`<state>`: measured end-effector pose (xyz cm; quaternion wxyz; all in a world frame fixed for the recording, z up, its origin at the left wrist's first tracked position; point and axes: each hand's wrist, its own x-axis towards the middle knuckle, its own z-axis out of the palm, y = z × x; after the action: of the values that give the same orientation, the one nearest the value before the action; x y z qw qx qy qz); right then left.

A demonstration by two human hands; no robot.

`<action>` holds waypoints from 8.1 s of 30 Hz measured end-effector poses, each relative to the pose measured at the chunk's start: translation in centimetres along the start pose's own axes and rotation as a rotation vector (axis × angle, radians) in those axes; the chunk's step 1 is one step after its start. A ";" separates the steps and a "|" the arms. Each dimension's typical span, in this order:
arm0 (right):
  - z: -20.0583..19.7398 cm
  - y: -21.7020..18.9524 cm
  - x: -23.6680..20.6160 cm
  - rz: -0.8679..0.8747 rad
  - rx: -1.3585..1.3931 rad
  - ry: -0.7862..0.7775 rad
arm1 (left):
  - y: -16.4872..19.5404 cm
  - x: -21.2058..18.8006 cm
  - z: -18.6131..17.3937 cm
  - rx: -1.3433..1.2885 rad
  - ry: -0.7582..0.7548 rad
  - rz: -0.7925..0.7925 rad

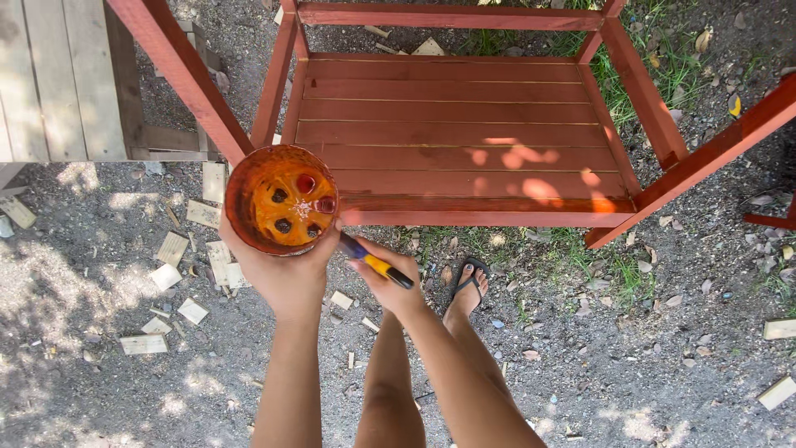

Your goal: The person applies reddish-brown stain to a wooden shelving unit using a brush and a small container. They dip the brush into the container, apply stain to the shelves and frame, and occasionally pour more stain from a bottle into the container.

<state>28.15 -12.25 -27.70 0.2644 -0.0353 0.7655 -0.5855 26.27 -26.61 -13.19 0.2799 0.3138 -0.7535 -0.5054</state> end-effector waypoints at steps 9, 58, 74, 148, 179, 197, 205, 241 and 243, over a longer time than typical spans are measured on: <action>-15.8 3.2 -0.2 0.123 -0.276 0.294 | 1.3 -3.0 3.8 0.052 -0.073 0.004; 16.7 4.8 0.6 -0.016 0.219 0.603 | -7.9 -3.1 -14.9 -0.056 0.008 -0.117; 16.7 2.0 3.4 0.098 -0.012 0.214 | -8.9 -0.8 -23.1 0.101 0.176 -0.174; -40.2 -56.6 -18.5 -0.201 -0.656 0.432 | 48.2 -7.6 9.4 -0.092 -0.433 0.496; -37.5 -63.4 -14.2 -0.176 -0.539 0.767 | 53.1 4.2 11.5 -0.181 -0.845 0.623; -41.2 -60.5 -20.8 -0.121 -0.526 0.846 | 52.8 -2.1 13.2 -0.186 -1.084 0.661; -40.9 -58.8 -20.3 -0.087 -0.444 0.879 | 51.9 -1.8 12.6 -0.131 -1.072 0.566; -51.9 -61.9 -1.7 -0.419 0.055 0.642 | 57.0 8.3 21.1 -0.245 -0.544 0.384; -55.3 -61.6 -0.2 -0.440 0.093 0.654 | 57.9 8.2 23.8 -0.283 -0.518 0.375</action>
<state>-12.09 17.14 38.42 -0.1239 0.0017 0.7561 -0.6426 -7.66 -1.97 34.00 0.2081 -0.0105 -0.7664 -0.6076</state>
